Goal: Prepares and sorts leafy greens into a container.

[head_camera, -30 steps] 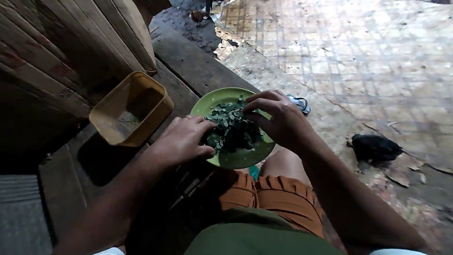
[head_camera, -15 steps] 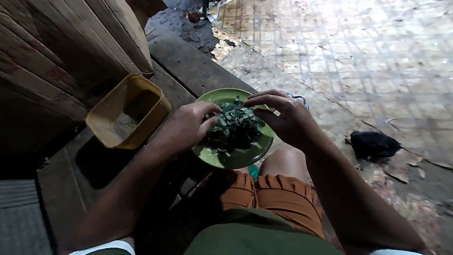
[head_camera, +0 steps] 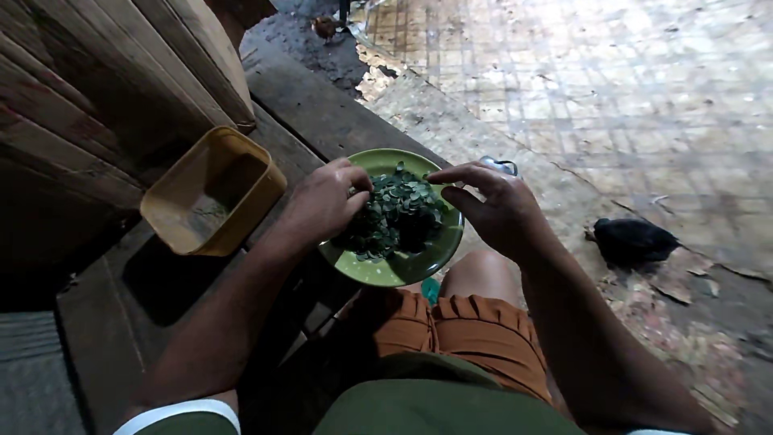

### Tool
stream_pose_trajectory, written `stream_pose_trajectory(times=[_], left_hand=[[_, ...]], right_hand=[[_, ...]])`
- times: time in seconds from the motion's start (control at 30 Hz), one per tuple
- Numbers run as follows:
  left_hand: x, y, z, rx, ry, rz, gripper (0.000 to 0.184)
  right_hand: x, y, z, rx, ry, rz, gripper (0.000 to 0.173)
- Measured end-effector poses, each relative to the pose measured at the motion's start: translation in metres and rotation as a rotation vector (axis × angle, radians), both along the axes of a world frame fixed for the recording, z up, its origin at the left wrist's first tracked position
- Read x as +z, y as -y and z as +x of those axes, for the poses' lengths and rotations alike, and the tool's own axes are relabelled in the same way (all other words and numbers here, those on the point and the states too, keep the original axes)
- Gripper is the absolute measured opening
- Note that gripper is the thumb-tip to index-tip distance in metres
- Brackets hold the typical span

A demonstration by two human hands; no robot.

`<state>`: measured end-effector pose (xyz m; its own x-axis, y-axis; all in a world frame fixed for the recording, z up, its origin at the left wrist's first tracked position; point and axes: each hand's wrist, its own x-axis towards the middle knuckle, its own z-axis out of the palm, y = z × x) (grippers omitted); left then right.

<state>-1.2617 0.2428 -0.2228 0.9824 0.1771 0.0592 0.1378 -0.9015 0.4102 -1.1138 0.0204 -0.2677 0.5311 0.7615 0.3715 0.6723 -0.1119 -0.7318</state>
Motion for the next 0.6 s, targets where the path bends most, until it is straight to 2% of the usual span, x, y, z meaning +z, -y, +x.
stream_pose_trajectory(times=[0.17,0.47,0.6], left_hand=[[0.016,0.004,-0.013,-0.002,0.096,-0.003,0.021],[0.013,0.002,-0.044,0.002,-0.040,0.105,0.022],[0.003,0.007,-0.053,-0.069,-0.054,0.169,0.027]], right_hand=[[-0.001,-0.002,-0.003,0.010,-0.003,0.014,0.022],[-0.004,0.001,-0.006,0.009,-0.008,0.022,0.021],[-0.007,0.002,-0.007,0.011,-0.015,0.043,0.022]])
